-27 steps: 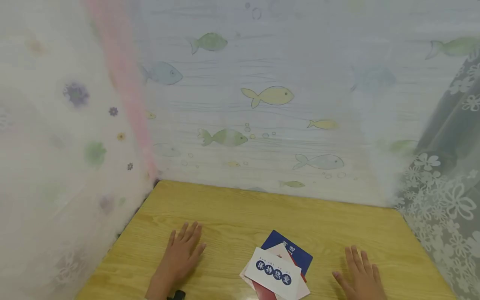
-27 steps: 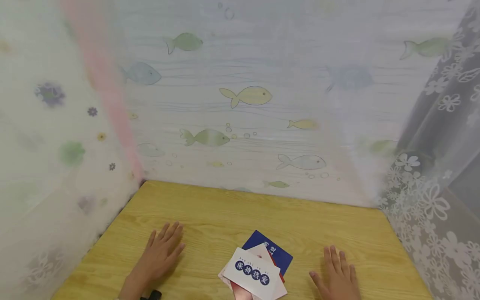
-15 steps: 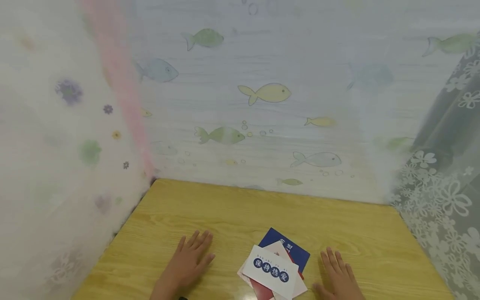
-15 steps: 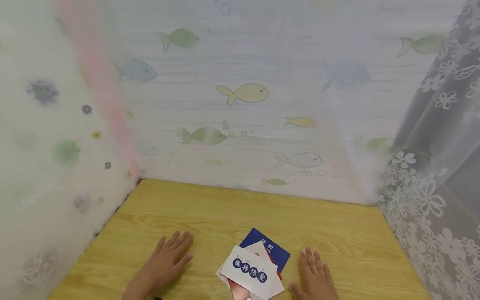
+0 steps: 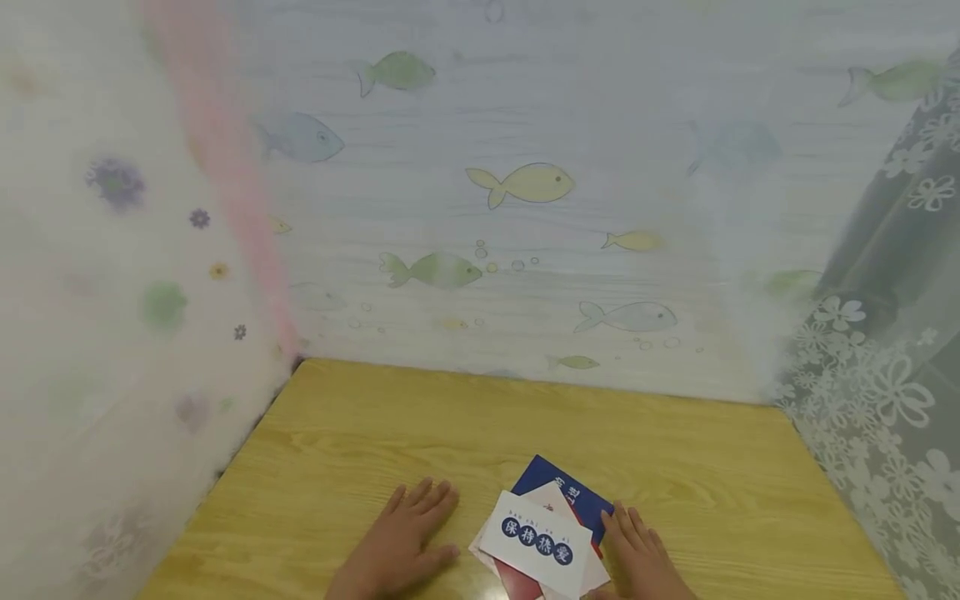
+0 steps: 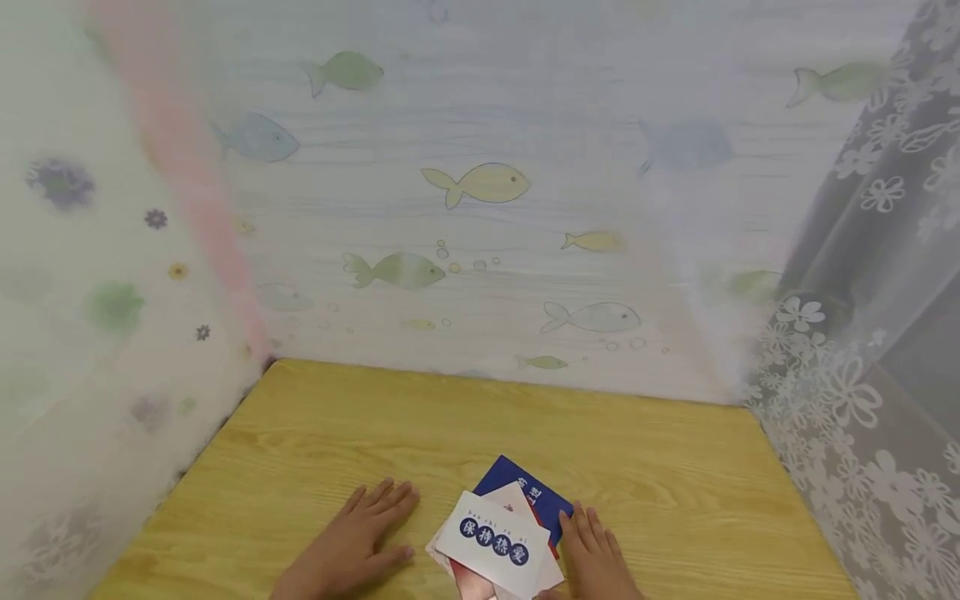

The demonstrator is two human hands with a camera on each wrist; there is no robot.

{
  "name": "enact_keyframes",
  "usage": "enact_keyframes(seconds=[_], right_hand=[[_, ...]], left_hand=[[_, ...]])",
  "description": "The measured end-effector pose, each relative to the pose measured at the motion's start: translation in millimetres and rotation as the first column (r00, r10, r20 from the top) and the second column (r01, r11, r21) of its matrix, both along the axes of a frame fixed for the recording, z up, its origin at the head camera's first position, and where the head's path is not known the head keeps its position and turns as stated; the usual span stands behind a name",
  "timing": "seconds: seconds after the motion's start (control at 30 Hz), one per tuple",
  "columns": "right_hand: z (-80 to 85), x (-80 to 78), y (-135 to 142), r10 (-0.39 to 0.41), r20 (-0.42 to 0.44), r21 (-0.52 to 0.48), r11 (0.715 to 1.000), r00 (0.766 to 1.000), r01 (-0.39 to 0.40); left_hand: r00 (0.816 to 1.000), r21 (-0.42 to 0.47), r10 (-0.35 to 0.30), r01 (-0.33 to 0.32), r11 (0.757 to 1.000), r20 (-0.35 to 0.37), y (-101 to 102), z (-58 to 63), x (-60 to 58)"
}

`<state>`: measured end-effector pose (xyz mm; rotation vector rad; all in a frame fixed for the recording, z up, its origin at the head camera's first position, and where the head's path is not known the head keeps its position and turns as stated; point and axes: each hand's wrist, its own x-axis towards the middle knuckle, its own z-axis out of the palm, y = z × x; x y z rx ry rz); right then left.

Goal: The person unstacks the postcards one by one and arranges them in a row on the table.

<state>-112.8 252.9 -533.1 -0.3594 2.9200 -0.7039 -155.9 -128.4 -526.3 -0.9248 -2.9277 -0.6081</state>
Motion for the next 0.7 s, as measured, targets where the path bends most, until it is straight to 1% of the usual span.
enact_keyframes(seconds=[0.17,0.23,0.33,0.47,0.53,0.63,0.7], right_hand=[[2.8,-5.5,-6.5,0.021,0.073,0.017,1.000,0.997,-0.023],[3.3,-7.5,-7.8,0.035,0.079,0.040,0.998,0.996,-0.039],[3.7,-10.1,-8.9,0.063,0.065,0.058,0.996,0.996,-0.067],[3.0,-13.0,-10.0,0.116,0.028,0.069,0.991,0.993,-0.117],[2.2,-14.0,-10.6,0.138,0.020,0.077,0.987,0.990,-0.139],[1.1,-14.6,-11.0,0.160,0.011,0.092,0.983,0.987,-0.160],[0.9,-14.9,-10.9,0.161,0.007,0.090,0.983,0.987,-0.161]], left_hand=[[0.999,-0.029,-0.037,0.037,0.999,0.019,8.0,0.8,-3.8],[0.999,-0.035,-0.042,0.043,0.998,0.017,11.7,0.5,-5.3],[0.999,-0.036,-0.052,0.053,0.998,0.011,17.5,-0.7,-7.1],[0.998,-0.027,-0.064,0.064,0.998,-0.020,25.8,-3.0,-9.2],[0.998,-0.026,-0.062,0.061,0.998,-0.023,29.7,-4.1,-9.9],[0.999,-0.018,-0.049,0.049,0.999,-0.002,34.8,-4.6,-10.3],[0.999,-0.017,-0.045,0.046,0.999,0.014,37.7,-4.0,-10.7]])
